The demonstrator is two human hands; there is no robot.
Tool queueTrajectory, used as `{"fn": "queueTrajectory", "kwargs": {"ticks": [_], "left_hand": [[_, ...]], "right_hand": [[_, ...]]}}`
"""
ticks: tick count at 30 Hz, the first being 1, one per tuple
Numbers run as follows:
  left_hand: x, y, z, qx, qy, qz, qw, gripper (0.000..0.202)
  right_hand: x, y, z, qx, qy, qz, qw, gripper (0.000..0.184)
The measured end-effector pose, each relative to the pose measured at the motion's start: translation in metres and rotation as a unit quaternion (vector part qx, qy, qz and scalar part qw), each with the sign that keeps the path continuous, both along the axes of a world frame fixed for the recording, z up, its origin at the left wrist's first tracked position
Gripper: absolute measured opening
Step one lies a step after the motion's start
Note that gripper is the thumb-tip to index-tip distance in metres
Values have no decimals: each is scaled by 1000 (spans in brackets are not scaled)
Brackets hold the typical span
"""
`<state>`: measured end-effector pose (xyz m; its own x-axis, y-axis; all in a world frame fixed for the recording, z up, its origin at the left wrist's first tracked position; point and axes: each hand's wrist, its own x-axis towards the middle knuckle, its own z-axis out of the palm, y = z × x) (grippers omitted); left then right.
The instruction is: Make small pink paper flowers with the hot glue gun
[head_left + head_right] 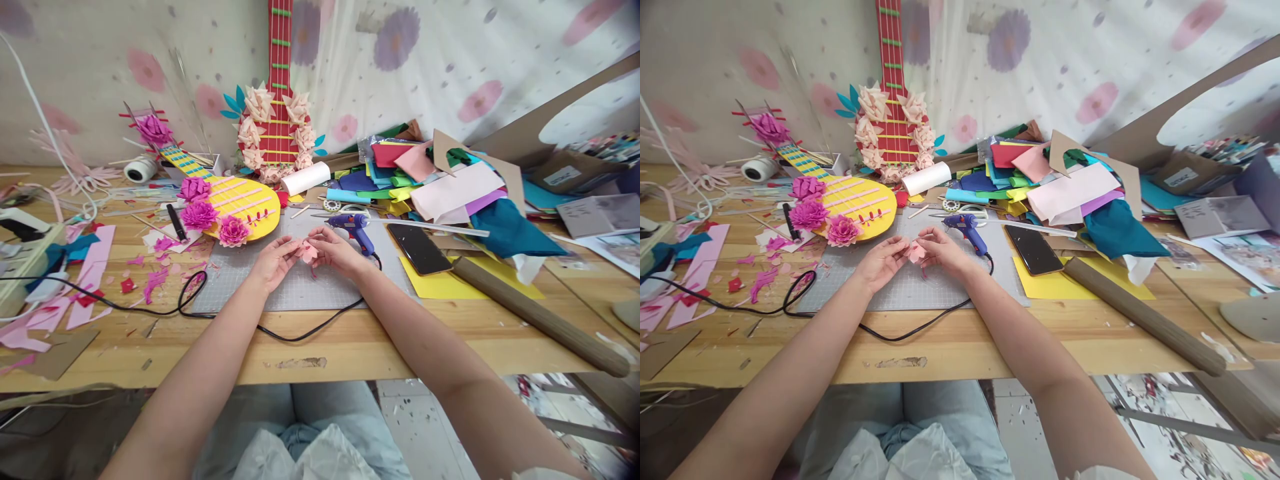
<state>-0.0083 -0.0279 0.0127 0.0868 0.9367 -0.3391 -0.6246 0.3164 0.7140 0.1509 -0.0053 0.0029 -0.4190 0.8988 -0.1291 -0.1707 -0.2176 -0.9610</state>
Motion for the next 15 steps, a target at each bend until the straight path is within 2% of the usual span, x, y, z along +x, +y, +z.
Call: {"fn": "queueTrajectory", "kwargs": {"ticks": [4, 7, 10, 12, 15], "left_hand": [[0, 1, 0, -8, -12, 21, 1000, 15], [-1, 1, 0, -19, -22, 23, 999, 15], [-1, 0, 0, -27, -30, 20, 999, 15], [-1, 0, 0, -32, -37, 26, 998, 15], [-1, 1, -1, -38, -43, 43, 997, 15]], "right_hand": [[2, -3, 1, 21, 24, 21, 999, 31], [6, -5, 2, 27, 43, 40, 998, 36], [7, -7, 3, 2, 55, 58, 997, 41], [6, -7, 2, -17, 42, 47, 998, 41], [4, -3, 0, -23, 23, -16, 999, 39]]}}
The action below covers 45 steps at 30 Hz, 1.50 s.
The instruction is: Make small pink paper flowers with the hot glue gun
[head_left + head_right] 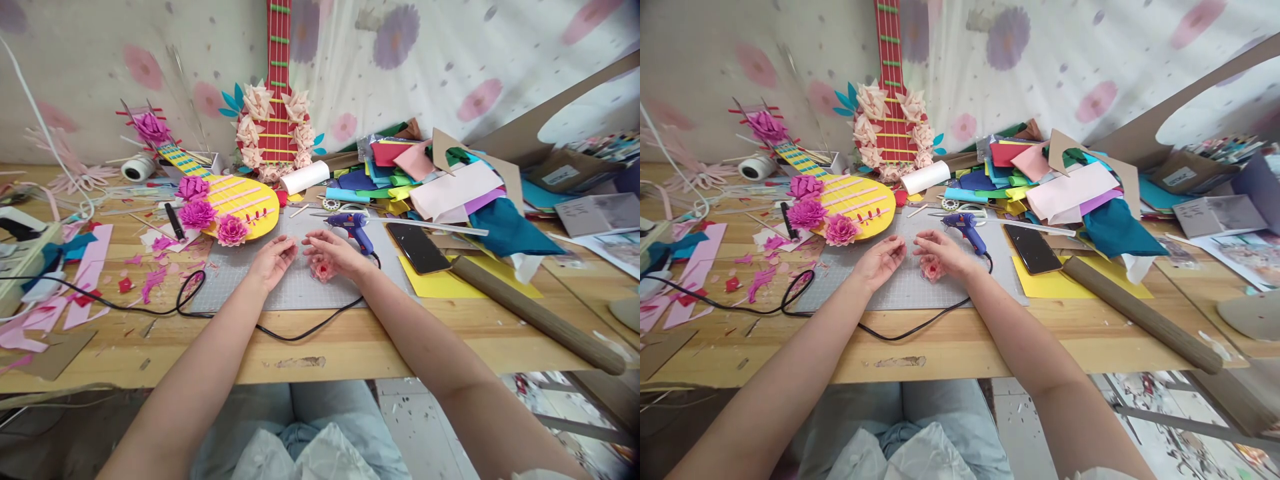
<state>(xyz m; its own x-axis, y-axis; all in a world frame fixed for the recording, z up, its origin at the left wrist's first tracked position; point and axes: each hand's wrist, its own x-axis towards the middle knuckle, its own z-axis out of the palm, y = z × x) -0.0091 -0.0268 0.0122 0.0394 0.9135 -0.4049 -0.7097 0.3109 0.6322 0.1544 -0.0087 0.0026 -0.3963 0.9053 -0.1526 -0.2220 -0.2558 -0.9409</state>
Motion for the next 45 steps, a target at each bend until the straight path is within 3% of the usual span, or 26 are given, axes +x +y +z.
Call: {"fn": "queueTrajectory", "kwargs": {"ticks": [4, 7, 11, 16, 18, 20, 22, 24, 27, 30, 34, 39, 45], "left_hand": [[0, 2, 0, 3, -7, 16, 1000, 16], [-1, 3, 1, 9, -12, 28, 999, 16], [-4, 5, 0, 14, -15, 45, 999, 16], [-7, 6, -2, 7, -8, 42, 999, 17], [-7, 6, -2, 12, -9, 43, 999, 17], [-7, 6, -3, 16, -7, 45, 999, 17], [-8, 6, -2, 17, -3, 45, 999, 17], [-8, 6, -2, 20, 0, 45, 999, 18], [-8, 5, -1, 36, 1, 30, 999, 20], [-7, 3, 0, 62, -3, -13, 998, 24], [-6, -1, 0, 78, 1, -81, 994, 24], [-8, -3, 3, 58, 20, -130, 990, 17], [-6, -3, 4, 38, 27, -136, 990, 14]], "right_hand": [[1, 8, -3, 51, -44, -78, 995, 36], [10, 10, 1, 158, -176, -92, 967, 34], [29, 2, 18, 311, -347, -3, 885, 33], [44, -13, 31, 371, -459, 143, 795, 58], [43, -18, 28, 400, -480, 153, 766, 57], [39, -22, 23, 417, -482, 139, 758, 46], [37, -23, 18, 401, -462, 118, 782, 36], [37, -19, 15, 350, -407, 93, 838, 33], [41, -10, 16, 216, -269, 58, 937, 38], [44, -1, 18, 60, -141, 62, 986, 38], [37, 6, 16, -24, -43, 97, 994, 38], [23, 12, 12, -13, -9, 140, 990, 42], [15, 17, 15, 3, -35, 129, 991, 42]]}}
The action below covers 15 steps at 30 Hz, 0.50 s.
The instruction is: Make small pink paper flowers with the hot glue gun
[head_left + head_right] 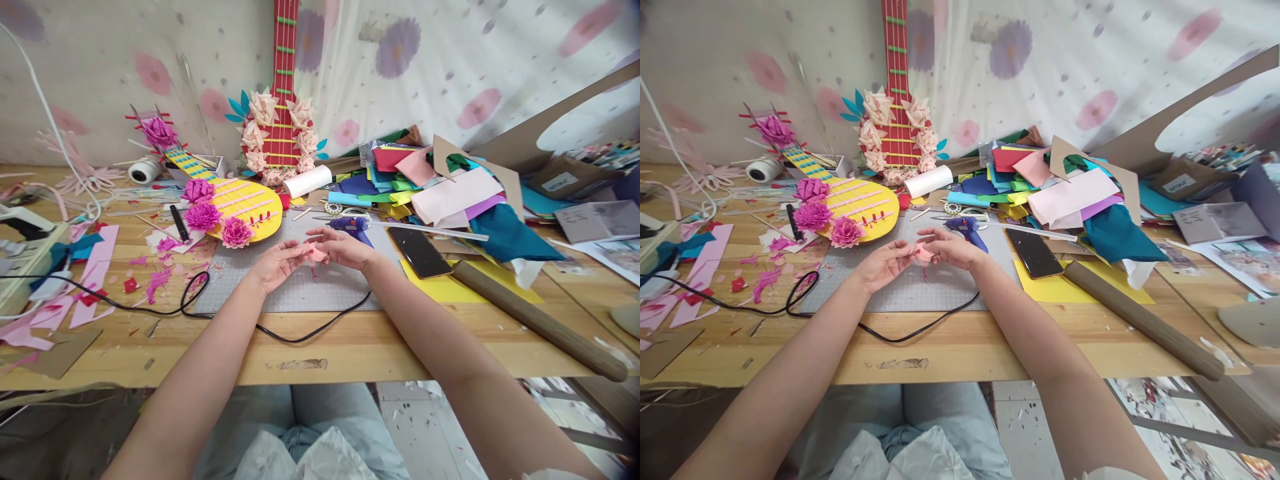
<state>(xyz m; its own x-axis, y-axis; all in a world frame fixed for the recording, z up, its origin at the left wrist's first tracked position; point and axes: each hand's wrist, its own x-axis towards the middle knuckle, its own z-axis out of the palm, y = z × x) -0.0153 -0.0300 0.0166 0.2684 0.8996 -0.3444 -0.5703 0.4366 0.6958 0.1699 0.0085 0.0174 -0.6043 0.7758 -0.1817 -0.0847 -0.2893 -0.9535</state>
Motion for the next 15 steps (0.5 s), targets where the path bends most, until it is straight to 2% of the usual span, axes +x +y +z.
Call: {"fn": "queueTrajectory", "kwargs": {"ticks": [8, 11, 15], "left_hand": [[4, 0, -1, -28, -12, 43, 999, 16], [4, 1, 0, -30, -25, 54, 998, 17], [5, 1, -1, -22, -39, 55, 997, 16]], "right_hand": [[-4, -5, -5, 35, -16, -99, 994, 34], [-2, -12, -5, 123, -44, -123, 984, 43], [-5, -19, -9, 243, -89, -108, 960, 59]]}}
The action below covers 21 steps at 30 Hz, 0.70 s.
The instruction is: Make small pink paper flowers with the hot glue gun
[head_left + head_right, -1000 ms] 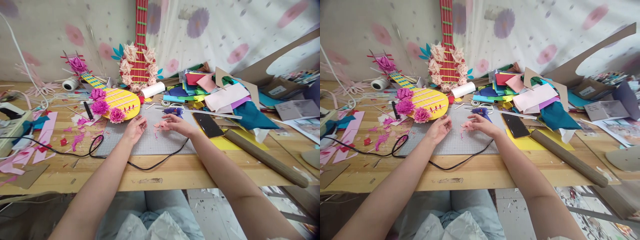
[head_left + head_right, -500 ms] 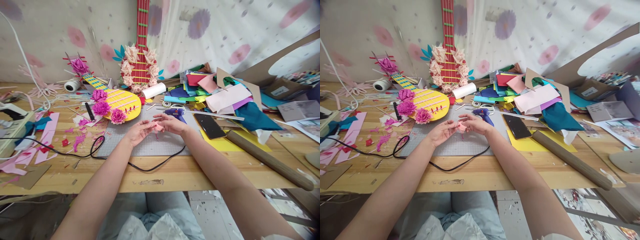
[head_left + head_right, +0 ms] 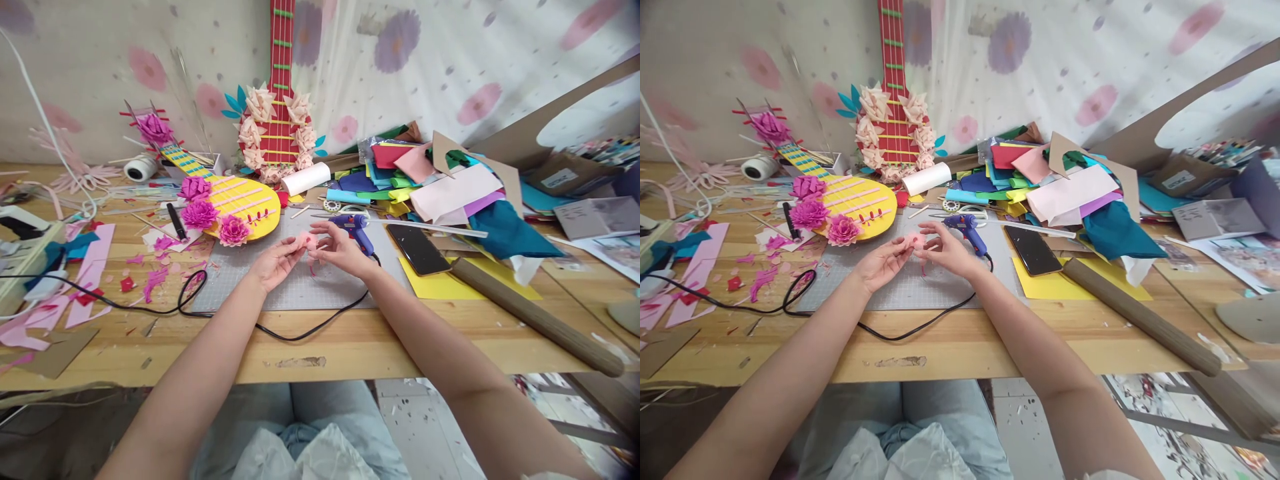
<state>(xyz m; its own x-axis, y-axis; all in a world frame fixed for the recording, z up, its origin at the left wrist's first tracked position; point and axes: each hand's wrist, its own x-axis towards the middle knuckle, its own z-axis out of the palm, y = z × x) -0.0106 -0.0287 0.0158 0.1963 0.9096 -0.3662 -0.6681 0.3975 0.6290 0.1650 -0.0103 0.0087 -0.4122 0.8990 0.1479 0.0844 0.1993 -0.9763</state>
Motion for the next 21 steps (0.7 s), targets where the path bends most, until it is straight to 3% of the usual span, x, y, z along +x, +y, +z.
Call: {"fn": "queueTrajectory", "kwargs": {"ticks": [8, 11, 14, 16, 21], "left_hand": [[-1, 0, -2, 8, 53, -9, 999, 16], [1, -1, -3, 78, 135, 82, 984, 21], [4, -7, -2, 201, 221, 189, 936, 28], [4, -13, -1, 245, 259, 182, 916, 26], [2, -19, 2, 273, 315, 104, 903, 22]], "right_hand": [[-4, 1, -9, -26, 34, 1, 999, 37], [1, -1, -7, -48, 39, 4, 998, 37], [3, -2, -6, -75, 33, 36, 996, 36], [3, -3, -7, -87, 35, 63, 994, 36], [3, -2, -9, -112, 65, 97, 987, 37]]}}
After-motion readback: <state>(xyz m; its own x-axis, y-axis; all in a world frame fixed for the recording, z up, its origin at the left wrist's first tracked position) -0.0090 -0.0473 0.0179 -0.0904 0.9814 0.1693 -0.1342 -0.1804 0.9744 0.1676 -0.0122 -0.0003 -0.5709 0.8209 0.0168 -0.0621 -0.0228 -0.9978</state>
